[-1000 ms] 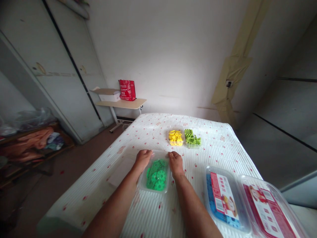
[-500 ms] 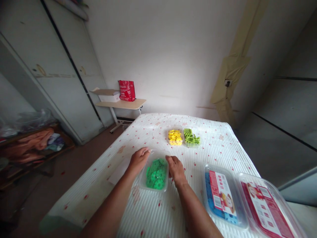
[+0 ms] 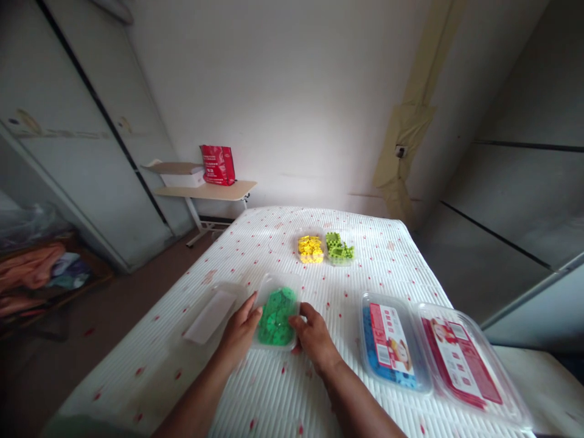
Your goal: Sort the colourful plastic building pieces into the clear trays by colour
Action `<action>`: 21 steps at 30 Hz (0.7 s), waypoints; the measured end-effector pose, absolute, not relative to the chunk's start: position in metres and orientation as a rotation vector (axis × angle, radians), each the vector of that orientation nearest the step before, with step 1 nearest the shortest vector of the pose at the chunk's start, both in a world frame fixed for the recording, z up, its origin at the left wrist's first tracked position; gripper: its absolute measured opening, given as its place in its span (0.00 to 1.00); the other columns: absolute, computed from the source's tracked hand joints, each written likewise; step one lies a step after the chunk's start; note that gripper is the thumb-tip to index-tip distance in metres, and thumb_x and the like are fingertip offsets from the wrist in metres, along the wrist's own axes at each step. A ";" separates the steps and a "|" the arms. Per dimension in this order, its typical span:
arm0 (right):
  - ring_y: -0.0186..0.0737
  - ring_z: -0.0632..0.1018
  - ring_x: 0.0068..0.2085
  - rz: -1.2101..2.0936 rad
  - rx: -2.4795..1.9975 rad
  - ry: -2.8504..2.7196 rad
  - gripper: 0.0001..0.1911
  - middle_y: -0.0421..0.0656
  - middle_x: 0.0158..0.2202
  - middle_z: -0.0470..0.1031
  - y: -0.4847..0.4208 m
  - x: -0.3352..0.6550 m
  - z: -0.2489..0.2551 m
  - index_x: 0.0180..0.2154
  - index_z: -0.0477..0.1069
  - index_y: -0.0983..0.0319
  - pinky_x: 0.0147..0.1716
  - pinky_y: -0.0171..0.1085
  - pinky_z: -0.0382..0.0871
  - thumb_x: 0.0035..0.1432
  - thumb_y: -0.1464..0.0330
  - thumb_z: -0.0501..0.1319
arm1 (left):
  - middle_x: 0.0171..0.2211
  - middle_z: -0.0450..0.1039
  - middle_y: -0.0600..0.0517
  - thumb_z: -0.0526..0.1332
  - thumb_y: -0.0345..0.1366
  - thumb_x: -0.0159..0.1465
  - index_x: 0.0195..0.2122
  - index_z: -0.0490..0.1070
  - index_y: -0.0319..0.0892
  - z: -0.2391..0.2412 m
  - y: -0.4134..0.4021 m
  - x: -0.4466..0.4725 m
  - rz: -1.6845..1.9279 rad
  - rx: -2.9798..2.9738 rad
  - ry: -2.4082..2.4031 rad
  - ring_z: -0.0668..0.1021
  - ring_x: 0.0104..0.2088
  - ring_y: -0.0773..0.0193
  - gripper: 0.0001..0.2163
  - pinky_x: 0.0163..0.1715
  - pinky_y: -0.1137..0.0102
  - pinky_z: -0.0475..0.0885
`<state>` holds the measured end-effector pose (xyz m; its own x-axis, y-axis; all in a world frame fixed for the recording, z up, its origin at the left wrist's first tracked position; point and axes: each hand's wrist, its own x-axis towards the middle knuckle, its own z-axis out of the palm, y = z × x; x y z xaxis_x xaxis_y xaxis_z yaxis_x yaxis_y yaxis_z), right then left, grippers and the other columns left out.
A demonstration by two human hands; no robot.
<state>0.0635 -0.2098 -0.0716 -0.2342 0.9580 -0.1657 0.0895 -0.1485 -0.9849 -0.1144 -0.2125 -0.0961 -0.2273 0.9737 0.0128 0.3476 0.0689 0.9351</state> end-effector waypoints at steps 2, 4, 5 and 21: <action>0.30 0.66 0.16 1.457 -1.282 -1.372 0.10 0.33 0.18 0.63 -0.210 0.062 -0.069 0.33 0.65 0.62 0.16 0.31 0.60 0.50 0.62 0.54 | 0.58 0.63 0.42 0.53 0.40 0.61 0.58 0.61 0.36 -0.098 -0.213 -0.114 1.187 1.325 1.645 0.65 0.59 0.56 0.25 0.59 0.61 0.57; 0.30 0.66 0.16 1.457 -1.304 -1.370 0.09 0.32 0.18 0.63 -0.210 0.061 -0.067 0.32 0.64 0.62 0.15 0.31 0.60 0.50 0.63 0.54 | 0.58 0.63 0.41 0.54 0.41 0.60 0.57 0.62 0.36 -0.099 -0.213 -0.114 1.213 1.279 1.629 0.65 0.59 0.55 0.25 0.59 0.60 0.57; 0.30 0.66 0.16 1.454 -1.317 -1.373 0.08 0.32 0.18 0.62 -0.210 0.060 -0.067 0.32 0.64 0.62 0.15 0.30 0.60 0.50 0.64 0.54 | 0.58 0.64 0.41 0.55 0.42 0.59 0.57 0.63 0.36 -0.099 -0.214 -0.114 1.230 1.245 1.620 0.65 0.59 0.54 0.25 0.59 0.60 0.57; 0.34 0.72 0.24 1.131 -1.386 -1.669 0.35 0.43 0.32 0.74 -0.233 0.083 0.005 0.63 0.48 0.61 0.23 0.33 0.67 0.58 0.58 0.53 | 0.48 0.73 0.47 0.64 0.41 0.53 0.51 0.68 0.42 -0.026 -0.229 -0.083 1.555 0.818 1.040 0.74 0.50 0.56 0.24 0.52 0.63 0.67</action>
